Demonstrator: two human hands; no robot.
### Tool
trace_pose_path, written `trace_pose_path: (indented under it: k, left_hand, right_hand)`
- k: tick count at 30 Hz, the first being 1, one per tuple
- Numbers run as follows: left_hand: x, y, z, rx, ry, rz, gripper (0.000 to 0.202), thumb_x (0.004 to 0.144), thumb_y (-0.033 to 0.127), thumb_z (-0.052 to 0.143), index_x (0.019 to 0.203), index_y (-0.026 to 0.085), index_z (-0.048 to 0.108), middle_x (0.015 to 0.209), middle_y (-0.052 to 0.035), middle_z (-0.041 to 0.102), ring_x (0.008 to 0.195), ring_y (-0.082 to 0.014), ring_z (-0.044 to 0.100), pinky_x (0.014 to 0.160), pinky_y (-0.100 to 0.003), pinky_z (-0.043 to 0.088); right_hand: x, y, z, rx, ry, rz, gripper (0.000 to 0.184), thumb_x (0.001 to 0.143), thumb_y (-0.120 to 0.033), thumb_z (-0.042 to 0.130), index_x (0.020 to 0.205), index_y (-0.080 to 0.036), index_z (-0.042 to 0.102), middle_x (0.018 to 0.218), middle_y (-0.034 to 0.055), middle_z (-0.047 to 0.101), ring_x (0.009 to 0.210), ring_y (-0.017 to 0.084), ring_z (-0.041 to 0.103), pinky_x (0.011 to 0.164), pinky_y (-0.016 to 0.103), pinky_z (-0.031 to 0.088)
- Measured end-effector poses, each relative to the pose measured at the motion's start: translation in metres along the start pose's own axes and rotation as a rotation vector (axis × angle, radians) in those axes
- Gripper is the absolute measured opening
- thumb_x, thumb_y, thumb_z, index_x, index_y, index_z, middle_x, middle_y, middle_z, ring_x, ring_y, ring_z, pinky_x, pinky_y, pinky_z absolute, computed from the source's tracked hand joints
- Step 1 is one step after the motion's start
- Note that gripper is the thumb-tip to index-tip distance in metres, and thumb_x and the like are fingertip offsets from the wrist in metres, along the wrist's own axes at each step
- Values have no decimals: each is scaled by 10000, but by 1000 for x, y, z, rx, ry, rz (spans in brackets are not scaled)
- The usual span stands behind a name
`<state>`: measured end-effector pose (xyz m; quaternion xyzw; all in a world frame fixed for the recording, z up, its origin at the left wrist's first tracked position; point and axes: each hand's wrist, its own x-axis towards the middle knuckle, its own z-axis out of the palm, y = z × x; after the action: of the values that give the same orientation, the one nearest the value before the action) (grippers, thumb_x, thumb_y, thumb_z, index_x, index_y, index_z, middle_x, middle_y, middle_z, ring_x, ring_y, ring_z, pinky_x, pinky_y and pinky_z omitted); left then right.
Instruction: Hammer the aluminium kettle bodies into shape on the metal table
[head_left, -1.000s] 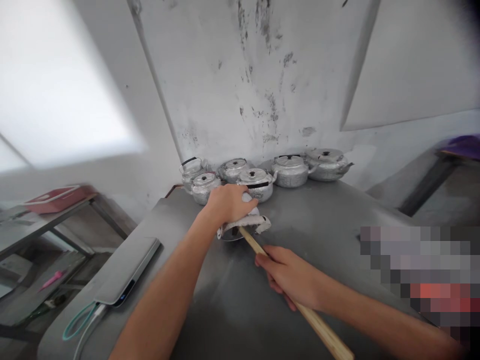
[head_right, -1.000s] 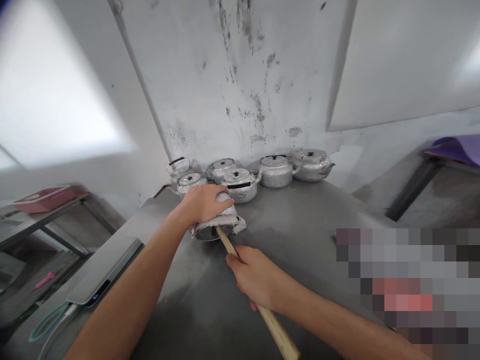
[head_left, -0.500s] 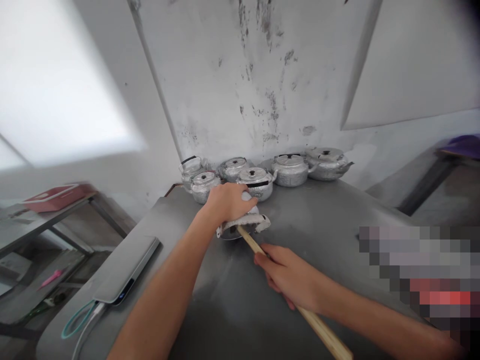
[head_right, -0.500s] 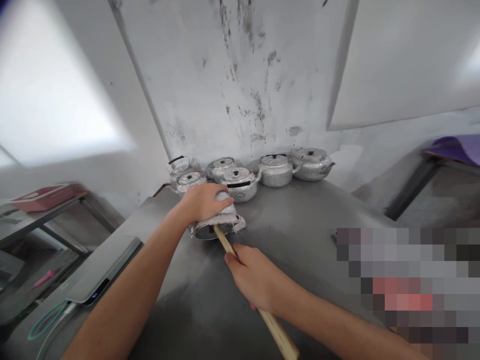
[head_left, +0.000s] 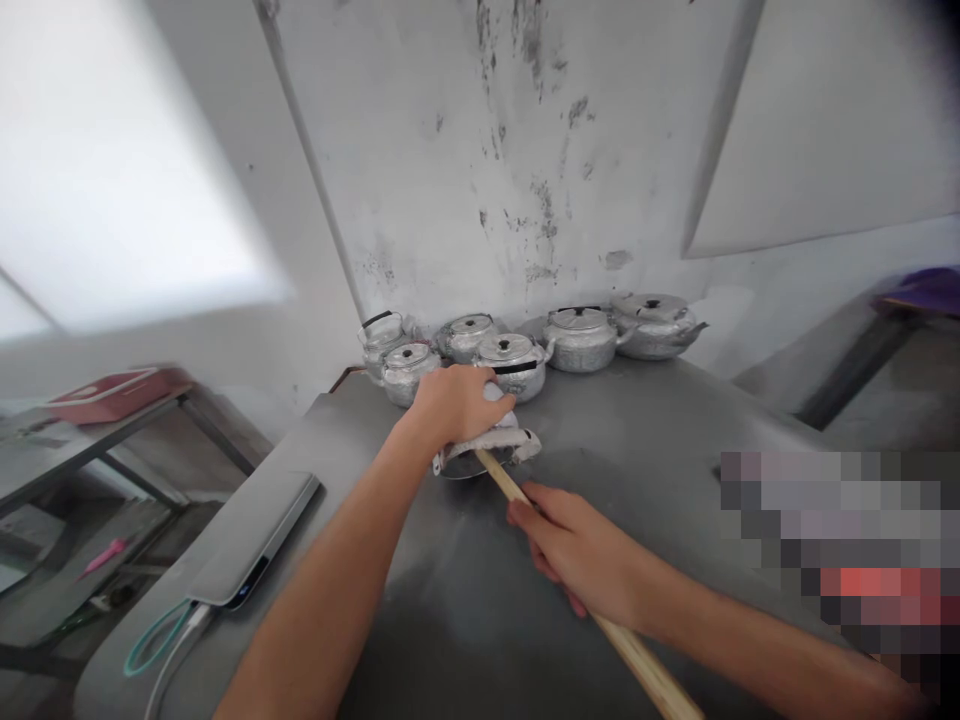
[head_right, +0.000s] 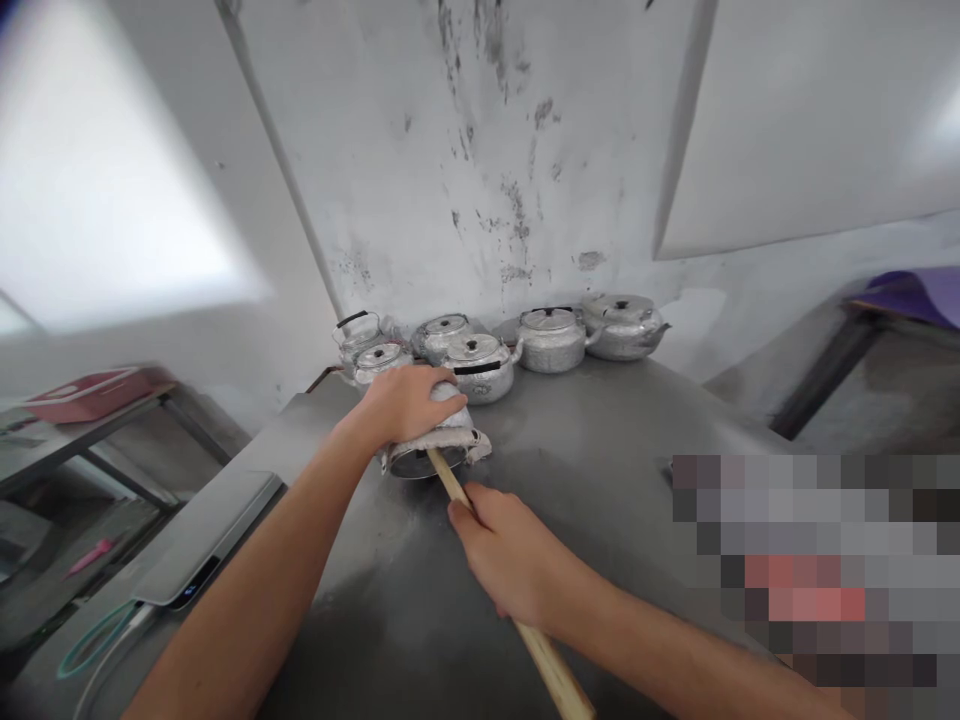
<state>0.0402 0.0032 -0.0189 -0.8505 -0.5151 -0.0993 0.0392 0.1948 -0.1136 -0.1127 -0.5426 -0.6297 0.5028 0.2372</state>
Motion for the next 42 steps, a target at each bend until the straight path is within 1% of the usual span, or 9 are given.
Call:
trace_pose_path:
  k: [5, 10, 17, 22, 26, 31, 35, 38, 42]
  left_hand:
    - [-1, 1, -2, -14, -17, -3, 528, 935, 620, 456, 1240, 271, 710, 1185, -83, 746, 1080, -341, 672, 919, -427, 500]
    - [-2, 1, -3, -24, -17, -5, 539, 932, 622, 455, 1254, 270, 707, 1192, -85, 745, 1087, -349, 670, 922, -435, 497]
    - [-1, 1, -2, -19, -7, -5, 528, 931, 620, 464, 1247, 277, 709, 1196, -82, 746, 1103, -353, 666, 930, -441, 497]
    - [-1, 0, 0, -19, 2, 8, 511, 926, 603, 472, 1230, 272, 716, 1172, -81, 752, 1076, -354, 677, 910, -449, 510]
    - [-1, -1, -1, -17, -1, 22, 489, 923, 578, 489, 1230, 270, 713, 1175, -76, 753, 1078, -341, 678, 916, -433, 511]
    - [-1, 0, -2, -25, -7, 24, 495, 917, 593, 501, 1240, 282, 711, 1198, -66, 747, 1098, -342, 672, 934, -436, 509]
    - [-3, 0, -5, -41, -18, 41, 469, 902, 567, 529, 1241, 301, 713, 1205, -53, 748, 1114, -342, 669, 942, -436, 504]
    - [-4, -1, -7, -59, -39, 57, 448, 886, 537, 553, 1248, 324, 709, 1205, -35, 749, 1112, -333, 670, 946, -430, 502]
    - [-4, -1, -7, -65, -25, 42, 466, 907, 605, 519, 1223, 331, 725, 1173, -37, 757, 1093, -327, 673, 934, -417, 511]
  right_hand:
    - [-1, -1, 0, -84, -46, 34, 298, 1039, -408, 379, 834, -214, 475, 631, -49, 472, 376, 89, 464, 299, 201, 396]
    - [-2, -5, 2, -13, 1, 1, 279, 1052, -394, 354, 868, -218, 469, 628, -58, 436, 419, 81, 432, 330, 179, 403]
    - [-2, -5, 2, -6, -26, 31, 270, 1048, -337, 335, 873, -202, 490, 615, -58, 438, 388, 76, 399, 297, 181, 380]
    - [-3, -1, 4, -61, -49, 23, 284, 1044, -351, 355, 827, -208, 467, 614, -52, 460, 380, 80, 446, 293, 185, 388]
    - [-2, -2, 6, 53, -17, 10, 261, 1049, -340, 338, 868, -210, 473, 607, -62, 444, 395, 80, 411, 304, 177, 394]
    - [-1, -10, 2, 88, -95, 67, 243, 1048, -301, 327, 922, -193, 505, 573, -68, 451, 368, 82, 407, 304, 181, 400]
    - [0, -13, 1, 142, -66, 102, 242, 1042, -270, 317, 929, -186, 515, 547, -77, 424, 360, 74, 365, 300, 169, 386]
    - [-1, -11, 3, 148, -100, 105, 235, 1039, -275, 329, 916, -192, 512, 543, -76, 434, 356, 77, 379, 302, 171, 394]
    - [-3, -8, 7, 187, -79, 61, 225, 1040, -300, 342, 916, -204, 503, 533, -78, 440, 365, 83, 390, 310, 171, 403]
